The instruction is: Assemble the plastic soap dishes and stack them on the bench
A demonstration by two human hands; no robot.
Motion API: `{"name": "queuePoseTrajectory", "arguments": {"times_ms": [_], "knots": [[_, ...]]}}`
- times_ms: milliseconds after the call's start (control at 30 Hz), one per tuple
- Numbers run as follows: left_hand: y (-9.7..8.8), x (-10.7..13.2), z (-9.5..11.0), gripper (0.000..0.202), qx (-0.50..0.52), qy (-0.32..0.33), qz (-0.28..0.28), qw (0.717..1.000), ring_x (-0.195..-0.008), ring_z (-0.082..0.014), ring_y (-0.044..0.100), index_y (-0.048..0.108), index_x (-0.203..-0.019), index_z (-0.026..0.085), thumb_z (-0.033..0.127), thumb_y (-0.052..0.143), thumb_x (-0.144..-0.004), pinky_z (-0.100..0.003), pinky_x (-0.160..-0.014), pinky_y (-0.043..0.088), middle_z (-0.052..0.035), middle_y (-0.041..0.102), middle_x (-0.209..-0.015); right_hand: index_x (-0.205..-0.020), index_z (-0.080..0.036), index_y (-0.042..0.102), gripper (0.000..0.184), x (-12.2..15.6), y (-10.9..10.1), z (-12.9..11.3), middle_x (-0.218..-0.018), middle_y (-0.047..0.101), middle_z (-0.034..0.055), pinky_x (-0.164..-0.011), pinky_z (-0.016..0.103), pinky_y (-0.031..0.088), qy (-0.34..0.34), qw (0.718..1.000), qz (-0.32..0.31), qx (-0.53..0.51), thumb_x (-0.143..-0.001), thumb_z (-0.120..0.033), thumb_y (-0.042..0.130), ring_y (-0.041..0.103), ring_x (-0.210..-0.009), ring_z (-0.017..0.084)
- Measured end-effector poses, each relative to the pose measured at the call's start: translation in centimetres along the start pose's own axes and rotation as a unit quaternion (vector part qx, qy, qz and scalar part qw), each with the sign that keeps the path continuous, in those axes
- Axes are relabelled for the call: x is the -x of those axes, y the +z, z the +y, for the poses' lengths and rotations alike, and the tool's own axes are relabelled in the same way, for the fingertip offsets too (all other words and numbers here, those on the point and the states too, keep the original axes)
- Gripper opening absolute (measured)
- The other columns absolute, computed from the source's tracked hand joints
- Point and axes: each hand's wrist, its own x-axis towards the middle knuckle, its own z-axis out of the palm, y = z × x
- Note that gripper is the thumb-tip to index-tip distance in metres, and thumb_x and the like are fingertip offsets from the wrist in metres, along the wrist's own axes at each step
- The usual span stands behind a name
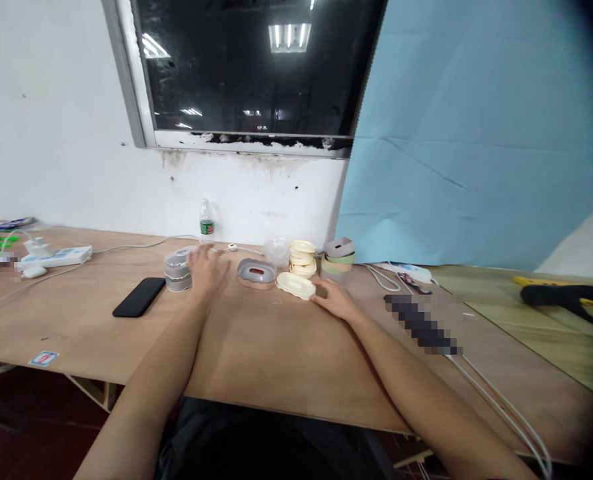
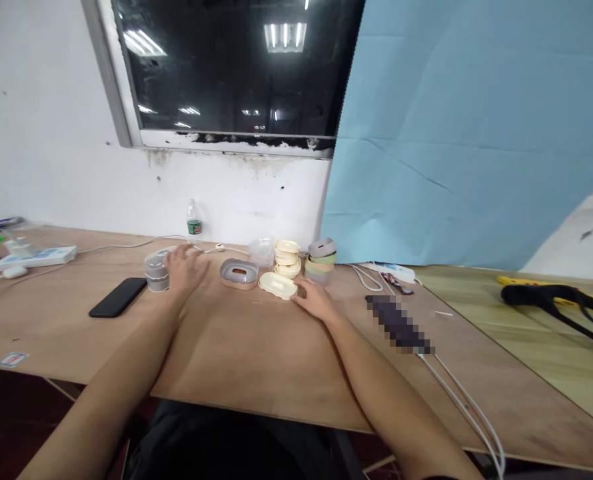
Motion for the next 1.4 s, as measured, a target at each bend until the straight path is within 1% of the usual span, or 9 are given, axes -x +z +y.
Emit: {"name": "queuePoseTrajectory", "arguments": {"times_ms": [100, 167, 367, 500, 733, 800, 933, 1067, 1400], "knots": [[-1.8, -0.7, -2.8, 0.049, -0.021, -0.135, 0.113, 0.984, -0.137, -0.0354, 0.019, 0.056, -0.120, 0.022, 0.051, 0.056, -0.081, -0.058, -0.108, 0.012, -0.0132, 0.029, -0.146, -0.108, -0.020, 0.065, 0.031, -0.2, 0.1, 0.7, -0.110, 0.065, 0.0087, -0.091, 0.036, 0.043, -0.011, 1.000, 0.021, 0.005, -0.078, -0.028, 0.063, 0.058, -0.104, 0.025], [-2.2, -0.8, -4.6, 0.066, -0.028, -0.199, 0.131, 0.971, -0.138, -0.0401, 0.015, 0.049, -0.128, 0.021, 0.059, 0.060, -0.075, -0.061, -0.105, 0.016, -0.0160, 0.019, -0.151, -0.106, -0.020, 0.066, 0.028, -0.3, 0.2, 0.9, -0.109, 0.065, 0.0088, -0.092, 0.036, 0.043, -0.004, 0.999, 0.028, 0.018, -0.079, -0.026, 0.062, 0.058, -0.103, 0.025], [-1.1, -0.3, -7.5, 0.091, 0.014, -0.302, 0.000, 0.953, -0.122, -0.0386, 0.044, 0.041, -0.135, 0.025, 0.071, 0.065, -0.061, -0.057, -0.099, 0.034, -0.0179, 0.039, -0.140, -0.104, -0.020, 0.066, 0.025, -0.3, 0.5, 0.1, -0.107, 0.066, 0.0074, -0.088, 0.035, 0.046, -0.031, 0.998, 0.044, 0.014, -0.084, -0.031, 0.057, 0.061, -0.099, 0.023], [-0.6, -0.2, -7.3, 0.081, 0.007, -0.290, 0.026, 0.957, -0.119, -0.0351, 0.048, 0.044, -0.131, 0.028, 0.066, 0.067, -0.063, -0.055, -0.102, 0.032, -0.0134, 0.047, -0.133, -0.106, -0.021, 0.066, 0.030, 0.0, 0.7, -0.3, -0.110, 0.066, 0.0080, -0.087, 0.037, 0.047, -0.044, 0.998, 0.031, 0.015, -0.081, -0.039, 0.061, 0.061, -0.101, 0.024], [-0.2, -0.4, -2.2, 0.075, 0.160, -0.124, 0.131, 0.971, -0.121, -0.0267, 0.047, 0.043, -0.131, 0.018, 0.057, 0.067, -0.072, -0.037, -0.105, 0.037, -0.0120, 0.050, -0.129, -0.103, -0.019, 0.065, 0.026, -0.1, 0.7, -0.5, -0.107, 0.066, 0.0079, -0.082, 0.033, 0.048, -0.044, 0.998, 0.051, 0.007, -0.084, -0.034, 0.058, 0.062, -0.095, 0.022], [-0.2, 0.3, 0.7, 0.075, 0.208, -0.036, 0.090, 0.973, -0.119, -0.0272, 0.050, 0.046, -0.129, 0.018, 0.057, 0.070, -0.069, -0.038, -0.102, 0.040, -0.0112, 0.053, -0.126, -0.102, -0.019, 0.066, 0.025, -0.2, 0.6, -0.6, -0.107, 0.067, 0.0081, -0.082, 0.033, 0.048, -0.046, 0.997, 0.065, 0.003, -0.084, -0.033, 0.057, 0.062, -0.094, 0.022], [0.1, 3.5, 7.3, 0.079, 0.260, 0.191, -0.092, 0.942, -0.118, -0.0279, 0.051, 0.050, -0.127, 0.024, 0.063, 0.071, -0.062, -0.039, -0.103, 0.040, -0.0091, 0.053, -0.128, -0.101, -0.019, 0.067, 0.024, -0.2, 0.7, -0.5, -0.105, 0.068, 0.0082, -0.081, 0.033, 0.047, -0.043, 0.997, 0.066, 0.009, -0.084, -0.032, 0.057, 0.063, -0.092, 0.022], [1.2, 6.4, 11.2, 0.081, 0.271, 0.272, -0.221, 0.897, -0.118, -0.0294, 0.051, 0.051, -0.128, 0.024, 0.069, 0.068, -0.062, -0.043, -0.102, 0.040, -0.0104, 0.055, -0.127, -0.100, -0.021, 0.068, 0.024, -0.2, 0.9, -0.1, -0.102, 0.069, 0.0065, -0.077, 0.032, 0.048, -0.025, 0.998, 0.051, 0.018, -0.084, -0.035, 0.058, 0.064, -0.086, 0.020], [1.3, 4.6, 7.6, 0.082, 0.295, 0.249, -0.225, 0.895, -0.125, -0.0290, 0.044, 0.045, -0.133, 0.022, 0.059, 0.072, -0.065, -0.045, -0.107, 0.035, -0.0108, 0.050, -0.134, -0.097, -0.022, 0.069, 0.021, -0.3, 0.9, -0.1, -0.101, 0.070, 0.0056, -0.078, 0.032, 0.048, -0.015, 0.999, 0.037, 0.034, -0.083, -0.035, 0.059, 0.064, -0.086, 0.020]]}}
